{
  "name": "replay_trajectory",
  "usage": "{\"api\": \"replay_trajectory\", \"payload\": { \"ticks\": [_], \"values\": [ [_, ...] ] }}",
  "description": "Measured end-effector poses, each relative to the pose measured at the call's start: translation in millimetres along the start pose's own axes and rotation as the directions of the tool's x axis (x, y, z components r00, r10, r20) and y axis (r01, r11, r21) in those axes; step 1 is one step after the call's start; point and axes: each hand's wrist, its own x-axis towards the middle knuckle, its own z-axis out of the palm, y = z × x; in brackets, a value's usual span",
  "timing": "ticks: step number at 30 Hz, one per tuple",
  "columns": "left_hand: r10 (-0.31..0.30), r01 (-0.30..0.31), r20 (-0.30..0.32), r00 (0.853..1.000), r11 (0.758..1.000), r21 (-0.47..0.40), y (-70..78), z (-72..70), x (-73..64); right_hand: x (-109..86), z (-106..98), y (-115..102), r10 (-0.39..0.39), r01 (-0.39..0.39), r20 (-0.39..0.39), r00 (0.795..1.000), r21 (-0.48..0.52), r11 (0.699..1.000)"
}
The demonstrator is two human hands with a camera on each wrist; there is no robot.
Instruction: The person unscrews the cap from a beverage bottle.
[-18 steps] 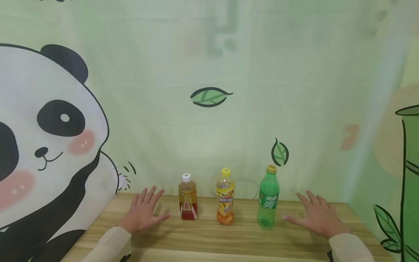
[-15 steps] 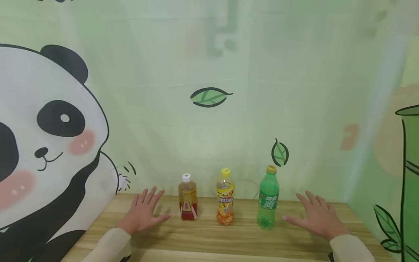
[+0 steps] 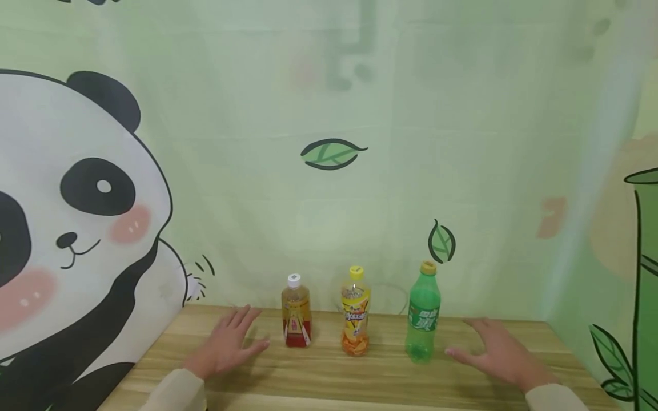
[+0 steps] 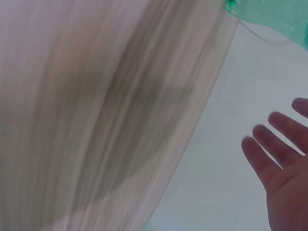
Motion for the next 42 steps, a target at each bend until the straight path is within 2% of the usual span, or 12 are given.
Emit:
{"api": "replay_trajectory", "payload": {
  "ticks": [3,6,12,20,24,28,36,42],
  "values": [
    [-0.04,0.044,0.069,0.997,0.998,-0.05,9.6,-4.4,-3.1,-2.2,1,-3,-0.015,0.013,0.047,0.999,0.034,0.999],
    [-0.064,0.072,0.099,0.993,0.994,-0.078,14.3,-2.9,-5.1,-3.4,5,-6,-0.029,0.021,0.115,0.993,0.067,0.998],
    [-0.037,0.047,0.091,0.995,0.993,-0.108,19.4,3.3,-6.6,-5.5,12,-15,-0.048,0.024,0.174,0.984,0.136,0.99],
    [0.008,0.009,0.131,0.991,0.991,-0.134,31.4,2.7,-9.8,-4.7,19,-29,-0.091,0.029,0.259,0.962,0.235,0.972],
    [0.027,-0.005,0.15,0.988,0.989,-0.149,38.5,0.7,-11.5,-3.4,24,-38,-0.124,0.051,0.26,0.958,0.27,0.961],
    [0.039,-0.013,0.155,0.987,0.987,-0.162,45.1,0.5,-11.1,-1.1,30,-44,-0.122,0.048,0.262,0.957,0.274,0.961],
    [0.11,-0.084,0.134,0.985,0.979,-0.187,55.4,8.1,-6.7,5.6,35,-58,-0.155,0.084,0.215,0.964,0.304,0.949],
    [0.152,-0.127,0.108,0.982,0.97,-0.207,66.1,13.1,-3.8,11.7,34,-74,-0.131,0.051,0.216,0.968,0.343,0.938]
  ]
}}
